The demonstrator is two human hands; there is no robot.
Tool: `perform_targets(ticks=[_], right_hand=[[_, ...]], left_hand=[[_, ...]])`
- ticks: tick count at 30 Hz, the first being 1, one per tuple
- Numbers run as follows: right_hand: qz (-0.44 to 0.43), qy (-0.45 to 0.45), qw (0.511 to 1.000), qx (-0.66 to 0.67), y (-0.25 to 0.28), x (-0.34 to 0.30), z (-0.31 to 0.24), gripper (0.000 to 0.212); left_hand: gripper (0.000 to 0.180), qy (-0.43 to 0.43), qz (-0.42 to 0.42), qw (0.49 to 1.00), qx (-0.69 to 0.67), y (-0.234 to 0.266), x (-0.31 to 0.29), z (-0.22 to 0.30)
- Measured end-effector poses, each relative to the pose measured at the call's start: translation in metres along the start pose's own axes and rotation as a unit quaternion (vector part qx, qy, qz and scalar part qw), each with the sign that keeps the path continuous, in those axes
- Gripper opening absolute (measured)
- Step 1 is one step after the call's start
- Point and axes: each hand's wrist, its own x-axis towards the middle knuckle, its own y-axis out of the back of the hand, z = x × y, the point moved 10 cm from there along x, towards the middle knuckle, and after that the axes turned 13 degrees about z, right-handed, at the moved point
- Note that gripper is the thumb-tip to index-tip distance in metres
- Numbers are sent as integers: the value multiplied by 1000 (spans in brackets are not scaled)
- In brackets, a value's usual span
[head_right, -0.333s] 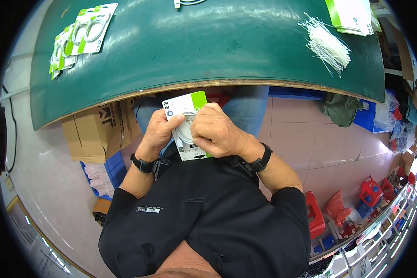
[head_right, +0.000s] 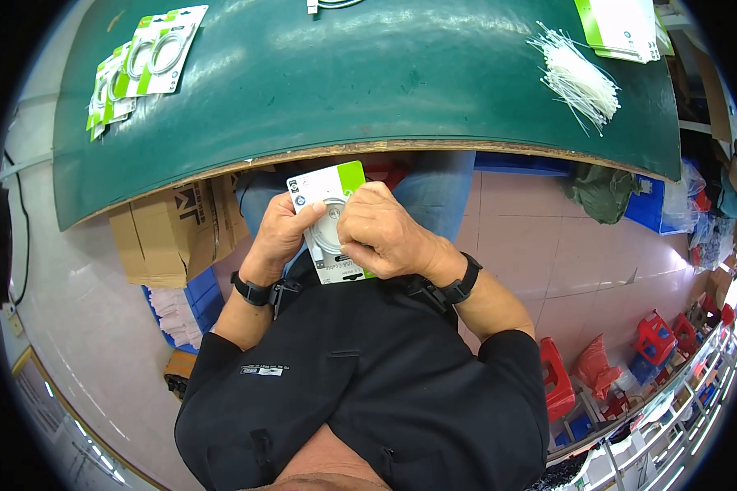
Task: The person secures a cable to a cardboard backing with a plastic tie, trims the tie, and places it on a stack before repeating the process with another cable and moving a large box.
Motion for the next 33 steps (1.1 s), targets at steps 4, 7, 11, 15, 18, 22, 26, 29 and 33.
perform_targets(ticks=[4,7,11,15,18,22,26,29,33], right_hand=[[0,-1,1000,1,0,-1,0,17],[5,2,1000,0,1,0,0,17],[11,-6,1000,-7,4,4,0,18],[67,-4,998,-20,17,14,-1,16],[106,-102,989,19,22,14,16,12],[206,-247,942,92,25,1,46,9],[206,-162,965,-16,31,9,31,8],[195,-108,973,-53,31,15,25,10],[156,-84,981,-75,30,21,17,16]], left_hand=[[27,2,-1,1000,-6,-1,0,-1],[27,3,-1,1000,-8,-2,0,0],[27,-6,-8,1000,-15,-6,-2,6],[26,-16,-8,1000,6,-8,-1,10],[26,-25,-1,1000,18,-11,-3,13],[26,-38,-3,999,32,-13,-2,13],[26,-48,-9,998,36,-16,-4,17],[26,-48,-15,998,32,-16,-4,17],[26,-48,-20,998,24,-17,-4,16]])
